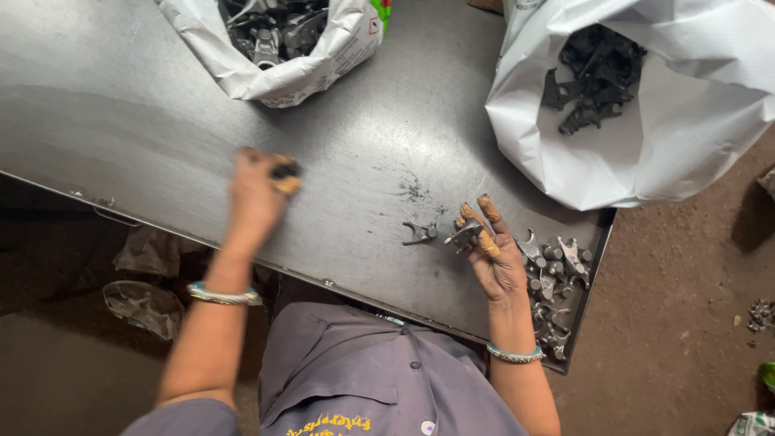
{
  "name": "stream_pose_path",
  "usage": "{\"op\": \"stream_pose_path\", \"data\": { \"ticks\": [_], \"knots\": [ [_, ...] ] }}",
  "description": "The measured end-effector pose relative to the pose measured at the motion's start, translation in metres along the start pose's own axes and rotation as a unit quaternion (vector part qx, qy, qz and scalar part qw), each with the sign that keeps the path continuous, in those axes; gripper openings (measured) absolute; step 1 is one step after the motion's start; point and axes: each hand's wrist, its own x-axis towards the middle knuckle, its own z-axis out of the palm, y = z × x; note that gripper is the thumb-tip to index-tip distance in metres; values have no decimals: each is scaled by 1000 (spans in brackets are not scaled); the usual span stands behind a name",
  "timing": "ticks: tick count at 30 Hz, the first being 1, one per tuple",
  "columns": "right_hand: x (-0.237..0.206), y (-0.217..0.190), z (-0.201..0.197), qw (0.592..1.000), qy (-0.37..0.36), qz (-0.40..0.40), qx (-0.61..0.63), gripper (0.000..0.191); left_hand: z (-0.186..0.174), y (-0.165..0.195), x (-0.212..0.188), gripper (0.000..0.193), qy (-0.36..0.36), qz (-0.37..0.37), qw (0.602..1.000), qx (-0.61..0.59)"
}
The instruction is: The person takes small dark metal castings out of paper sacks on a steel table, turns each casting over in both hands to look it over, and places it on a tray or back on the table. They continue handling the castings one at a time across the work surface.
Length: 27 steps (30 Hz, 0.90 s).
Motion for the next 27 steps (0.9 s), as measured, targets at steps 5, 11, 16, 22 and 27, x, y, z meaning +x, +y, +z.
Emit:
{"op": "stream_pose_path", "data": {
  "ticks": [5, 11, 16, 22, 27],
  "knots": [
    [-7, 0, -7, 1000, 12, 12, -2, 67, 60, 77, -26, 44, -86, 5, 974, -209],
    [-15, -4, -4, 1000, 15, 19, -17, 62, 96, 125, -62, 34, -39, 162, 958, -232],
    [-26, 2, 0, 997, 27, 5, -66, 58, 123, 139, -105, 33, -259, -44, 796, -545],
    [-55, 5, -3, 963, 50, 21, -264, 41, 137, 131, -119, 16, -350, -221, 687, -597],
    [-91, -28, -4, 900, 118, -2, -420, 32, 133, 149, -113, 19, -369, -62, 763, -527]
  ]
}}
